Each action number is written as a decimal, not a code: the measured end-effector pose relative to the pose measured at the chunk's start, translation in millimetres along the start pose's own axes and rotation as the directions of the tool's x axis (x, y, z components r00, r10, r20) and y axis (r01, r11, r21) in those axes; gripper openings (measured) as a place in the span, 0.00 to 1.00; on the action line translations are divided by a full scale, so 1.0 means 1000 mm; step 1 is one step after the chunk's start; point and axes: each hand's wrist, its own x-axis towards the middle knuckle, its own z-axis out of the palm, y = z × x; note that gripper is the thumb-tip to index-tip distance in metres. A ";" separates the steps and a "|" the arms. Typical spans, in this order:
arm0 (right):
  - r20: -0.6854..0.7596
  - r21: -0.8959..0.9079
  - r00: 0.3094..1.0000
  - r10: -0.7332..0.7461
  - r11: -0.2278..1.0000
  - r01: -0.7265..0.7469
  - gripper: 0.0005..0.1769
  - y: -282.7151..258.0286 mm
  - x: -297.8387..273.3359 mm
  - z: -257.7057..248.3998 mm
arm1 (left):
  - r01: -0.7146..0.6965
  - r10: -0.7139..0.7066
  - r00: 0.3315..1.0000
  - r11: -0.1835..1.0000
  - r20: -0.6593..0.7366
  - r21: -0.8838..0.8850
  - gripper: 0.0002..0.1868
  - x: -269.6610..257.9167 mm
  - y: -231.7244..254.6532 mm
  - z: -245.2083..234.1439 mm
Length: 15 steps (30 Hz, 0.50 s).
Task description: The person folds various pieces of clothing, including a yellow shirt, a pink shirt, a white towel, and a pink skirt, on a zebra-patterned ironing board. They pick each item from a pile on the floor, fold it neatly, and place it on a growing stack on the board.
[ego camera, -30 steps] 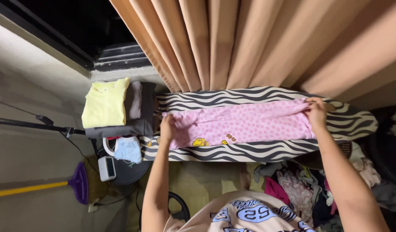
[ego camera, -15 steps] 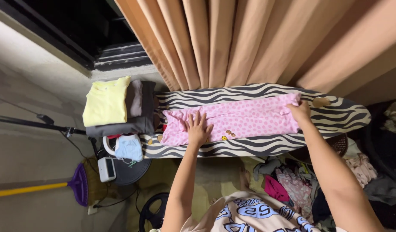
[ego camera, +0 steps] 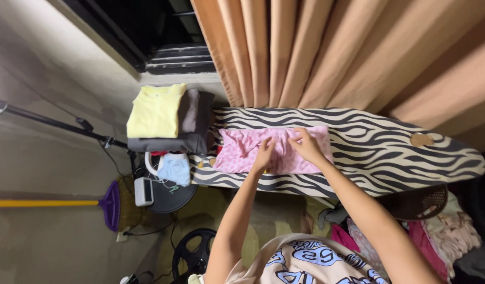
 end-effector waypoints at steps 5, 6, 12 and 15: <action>-0.081 -0.623 0.938 -0.336 0.752 0.215 0.34 -0.008 -0.030 -0.030 | -0.326 0.336 0.937 0.939 -0.094 0.106 0.31 -0.008 -0.027 -0.002; -0.052 -0.715 0.942 -0.331 0.671 0.196 0.37 -0.010 -0.036 -0.035 | -0.328 0.341 0.932 0.938 -0.121 0.116 0.30 -0.011 -0.026 0.002; -0.069 -0.732 0.948 -0.312 0.661 0.164 0.41 -0.003 -0.043 -0.033 | -0.465 0.624 0.773 0.682 -0.118 0.565 0.25 -0.059 0.032 0.025; -0.071 -0.728 0.949 -0.307 0.667 0.161 0.42 0.002 -0.044 -0.031 | -0.557 0.720 0.684 0.406 0.122 0.724 0.26 -0.062 0.055 0.031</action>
